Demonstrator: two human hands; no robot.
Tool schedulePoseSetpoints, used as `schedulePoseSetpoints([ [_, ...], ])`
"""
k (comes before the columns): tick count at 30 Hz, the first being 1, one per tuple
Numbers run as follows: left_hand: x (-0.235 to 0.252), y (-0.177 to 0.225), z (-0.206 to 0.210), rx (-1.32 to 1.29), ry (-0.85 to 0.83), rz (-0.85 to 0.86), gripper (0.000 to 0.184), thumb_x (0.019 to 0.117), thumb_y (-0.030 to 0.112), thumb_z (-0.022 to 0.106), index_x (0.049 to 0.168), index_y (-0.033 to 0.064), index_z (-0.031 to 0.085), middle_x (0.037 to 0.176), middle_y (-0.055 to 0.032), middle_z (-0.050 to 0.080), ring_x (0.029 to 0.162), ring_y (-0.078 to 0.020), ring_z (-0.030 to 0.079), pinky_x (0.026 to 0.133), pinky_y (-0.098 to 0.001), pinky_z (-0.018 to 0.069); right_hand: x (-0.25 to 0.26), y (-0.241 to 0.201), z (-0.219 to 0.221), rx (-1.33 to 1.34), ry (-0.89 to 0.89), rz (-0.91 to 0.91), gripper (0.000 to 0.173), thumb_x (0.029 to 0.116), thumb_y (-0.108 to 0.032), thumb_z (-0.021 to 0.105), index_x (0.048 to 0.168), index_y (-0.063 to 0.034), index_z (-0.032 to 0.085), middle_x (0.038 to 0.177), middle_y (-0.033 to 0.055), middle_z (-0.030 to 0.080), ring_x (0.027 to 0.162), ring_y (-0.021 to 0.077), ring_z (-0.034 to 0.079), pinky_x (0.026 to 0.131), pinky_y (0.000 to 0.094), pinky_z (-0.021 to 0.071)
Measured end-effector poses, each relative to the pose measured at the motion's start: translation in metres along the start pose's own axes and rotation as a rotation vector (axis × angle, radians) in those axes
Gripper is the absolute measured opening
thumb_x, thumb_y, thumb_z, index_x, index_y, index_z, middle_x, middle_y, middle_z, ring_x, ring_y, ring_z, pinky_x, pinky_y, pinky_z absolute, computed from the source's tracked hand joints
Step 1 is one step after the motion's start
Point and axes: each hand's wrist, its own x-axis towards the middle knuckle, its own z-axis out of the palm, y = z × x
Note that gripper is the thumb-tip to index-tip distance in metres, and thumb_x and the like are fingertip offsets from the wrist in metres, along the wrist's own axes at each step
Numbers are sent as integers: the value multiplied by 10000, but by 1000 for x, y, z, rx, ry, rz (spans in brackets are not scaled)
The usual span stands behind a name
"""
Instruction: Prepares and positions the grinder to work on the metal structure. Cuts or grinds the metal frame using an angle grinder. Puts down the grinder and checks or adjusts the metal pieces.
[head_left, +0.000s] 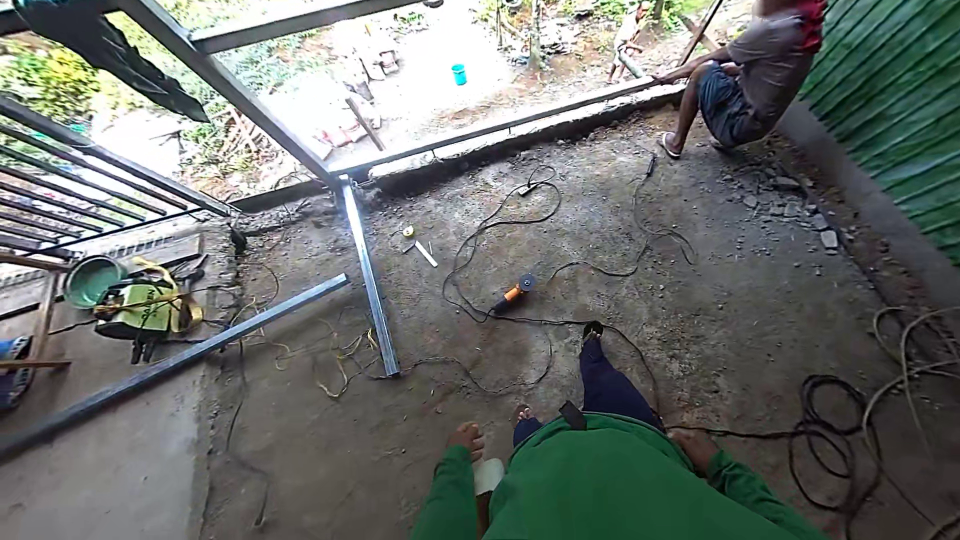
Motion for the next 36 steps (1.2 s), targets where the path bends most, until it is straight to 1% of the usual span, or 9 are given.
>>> schedulePoseSetpoints([
  [5,6,74,51,-44,57,37,364,1107,228,483,1414,39,534,1236,-214,676,985,-326,711,831,-492,587,80,-12,-49,97,-14,99,369,1100,-293,478,1235,-9,673,1156,234,696,1026,358,700,886,563,575],
  [12,-15,169,148,139,-27,114,334,1082,203,543,1358,21,593,1233,-205,688,1033,-302,716,878,-474,590,125,-185,-159,62,-141,50,397,1118,-268,430,1341,28,573,1241,236,644,1036,340,676,886,512,557],
  [18,44,222,165,479,-115,217,325,1052,231,584,1298,33,657,1237,-194,689,1108,-308,683,961,-518,550,180,-263,-146,-131,-185,6,375,1107,-278,466,1315,-2,611,1237,243,644,1004,358,676,872,537,553],
  [21,104,243,169,589,-123,228,337,1049,208,562,1307,10,653,1265,-203,685,1176,-306,664,1053,-496,505,203,-246,-95,-366,-237,-26,572,1056,-411,559,1445,7,539,1362,290,597,1245,436,591,1047,616,459],
  [23,162,254,177,648,-152,224,357,1049,191,555,1338,-4,629,1303,-214,669,1229,-315,645,1099,-493,478,215,-233,-54,-526,-231,28,851,989,-564,599,1573,5,355,1506,326,462,1412,454,457,1179,599,358],
  [26,270,271,191,794,-174,182,418,1045,220,560,1416,27,573,1355,-219,640,1274,-344,618,1112,-530,464,239,-232,1,-653,-112,185,1106,880,-675,674,1659,-109,131,1602,347,281,1416,505,418,1139,621,389],
  [30,401,291,209,1067,-109,156,590,975,310,627,1516,106,506,1476,-228,554,1395,-410,505,1162,-601,394,273,-231,32,-630,34,246,1172,794,-737,718,1664,-180,165,1575,320,357,1341,516,492,1050,662,452],
  [33,483,308,222,1139,-57,144,645,968,332,656,1551,134,465,1519,-191,527,1388,-404,516,1124,-634,416,287,-225,50,-603,132,187,1122,807,-739,680,1646,-135,245,1543,340,392,1331,532,495,1031,691,445],
  [36,564,300,232,1116,22,199,742,937,288,721,1584,123,399,1605,-200,405,1465,-450,387,1111,-667,407,291,-227,60,-589,194,135,1087,811,-696,688,1627,-97,293,1550,298,413,1370,472,482,1067,656,435],
])
